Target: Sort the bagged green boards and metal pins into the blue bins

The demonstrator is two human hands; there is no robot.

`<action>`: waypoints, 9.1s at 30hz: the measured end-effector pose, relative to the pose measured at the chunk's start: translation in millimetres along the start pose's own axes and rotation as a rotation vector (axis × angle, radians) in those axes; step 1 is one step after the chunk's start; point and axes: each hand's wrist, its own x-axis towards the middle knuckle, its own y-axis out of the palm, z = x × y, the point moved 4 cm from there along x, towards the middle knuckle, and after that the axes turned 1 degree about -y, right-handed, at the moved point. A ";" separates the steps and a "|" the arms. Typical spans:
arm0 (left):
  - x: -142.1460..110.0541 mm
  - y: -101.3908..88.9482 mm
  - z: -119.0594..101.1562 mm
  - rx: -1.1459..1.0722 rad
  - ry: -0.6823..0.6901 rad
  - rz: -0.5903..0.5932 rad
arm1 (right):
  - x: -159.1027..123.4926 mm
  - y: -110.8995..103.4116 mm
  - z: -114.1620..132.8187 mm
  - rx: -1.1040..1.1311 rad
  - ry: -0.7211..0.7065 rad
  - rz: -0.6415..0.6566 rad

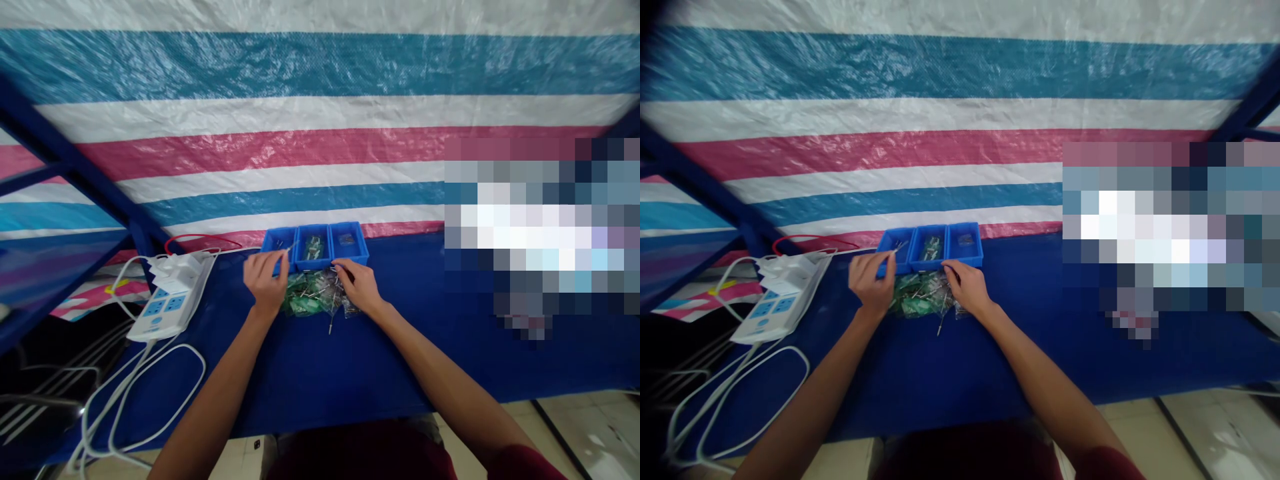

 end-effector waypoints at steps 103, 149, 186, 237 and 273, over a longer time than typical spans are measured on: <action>-16.9 25.2 -25.3 -0.371 -0.016 0.384 | 5.7 9.4 3.1 -0.031 -0.162 0.089; -18.4 29.4 -11.6 -0.623 -0.508 0.465 | 1.0 10.6 7.5 -0.009 -0.136 0.045; -14.1 25.4 -22.3 -0.583 -0.370 0.483 | 0.6 9.1 7.5 -0.005 -0.121 0.028; -1.5 18.9 15.0 0.145 -0.072 0.417 | -35.4 -10.9 64.0 -0.355 0.090 1.263; -14.5 22.3 -18.3 -0.239 0.060 0.462 | 6.6 20.5 -11.4 0.290 0.349 0.156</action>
